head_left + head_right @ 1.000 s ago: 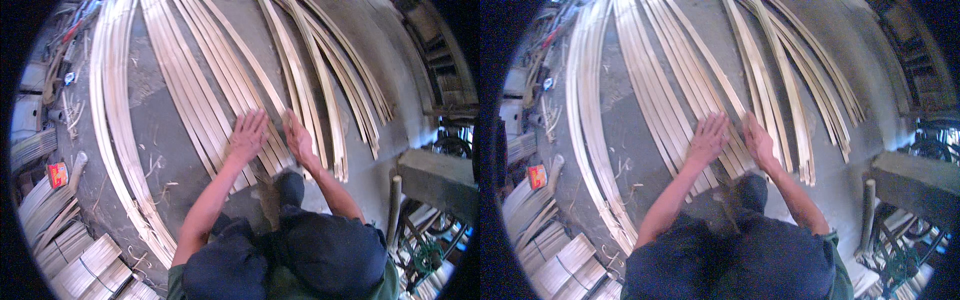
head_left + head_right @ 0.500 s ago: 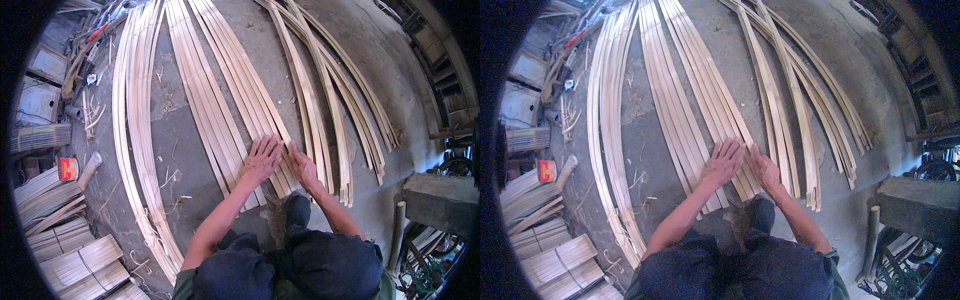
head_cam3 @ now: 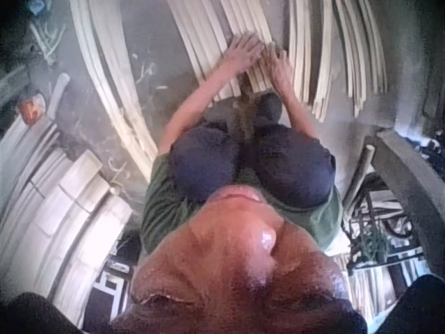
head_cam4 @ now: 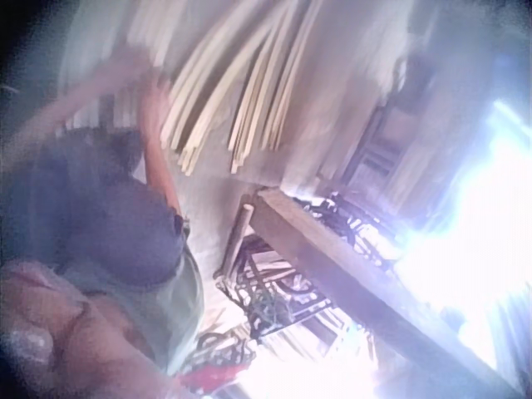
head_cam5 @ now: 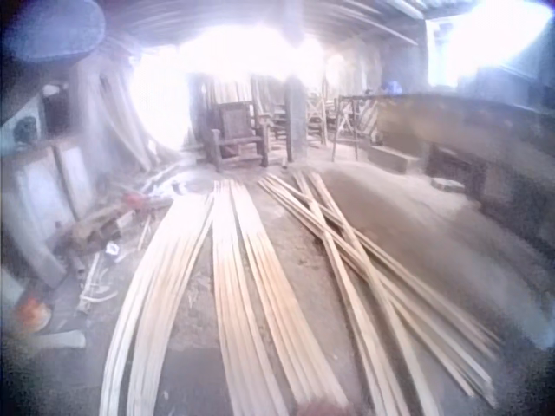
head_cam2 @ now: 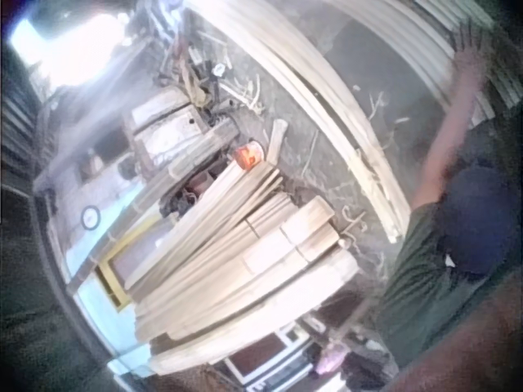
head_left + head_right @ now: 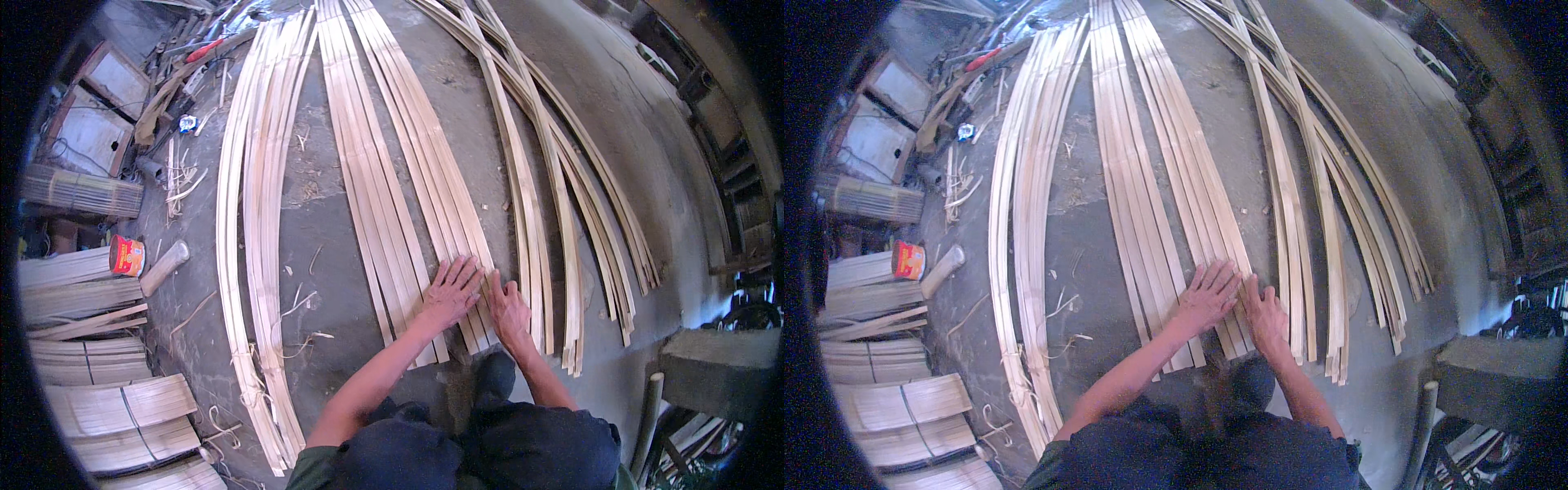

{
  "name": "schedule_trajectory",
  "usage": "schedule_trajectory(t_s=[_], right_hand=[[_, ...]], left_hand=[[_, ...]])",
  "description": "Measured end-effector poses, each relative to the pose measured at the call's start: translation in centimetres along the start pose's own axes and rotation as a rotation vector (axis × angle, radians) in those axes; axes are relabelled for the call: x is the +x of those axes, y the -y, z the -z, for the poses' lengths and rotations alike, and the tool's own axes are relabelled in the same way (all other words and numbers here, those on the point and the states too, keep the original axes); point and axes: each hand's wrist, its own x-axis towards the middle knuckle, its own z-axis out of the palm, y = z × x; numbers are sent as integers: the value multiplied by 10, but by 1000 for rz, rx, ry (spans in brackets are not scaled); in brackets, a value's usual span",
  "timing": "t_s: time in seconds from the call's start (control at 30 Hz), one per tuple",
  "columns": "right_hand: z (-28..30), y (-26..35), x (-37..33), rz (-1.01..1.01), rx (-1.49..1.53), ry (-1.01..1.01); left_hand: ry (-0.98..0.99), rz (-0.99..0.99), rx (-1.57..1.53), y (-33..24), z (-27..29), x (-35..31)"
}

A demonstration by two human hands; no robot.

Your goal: The person sits on the floor and arranges long, thin wooden strips into neat parallel rows. They pick up individual strips, align them, and place them back down, occasionally removing small debris from the surface.

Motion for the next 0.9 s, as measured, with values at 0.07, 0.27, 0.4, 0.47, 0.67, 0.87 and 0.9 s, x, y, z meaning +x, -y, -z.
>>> schedule_trajectory(t_s=[0.07, 0.27, 0.4, 0.47, 0.67, 0.87, 0.9], right_hand=[[8, 2, 0, 21, -21, 18], [8, 6, 1, 95, -28, -129], [0, 20, -9, 159, 268, -217], [-15, 38, -23, 40, 667, -64], [-49, 67, -37, 208, 521, 118], [-27, 83, -31, -64, 635, 259], [-40, 74, -31, -14, 659, 217]], left_hand=[[7, 10, 4, 0, 3, 0], [-10, 18, -25, 0, 2, -1], [-156, 81, -285, 15, 1, 1], [-283, 218, -423, 24, -9, -4], [-306, 600, -125, 30, 27, -20], [-249, 615, -49, 31, 29, -29], [-263, 631, -60, 29, 28, -27]])
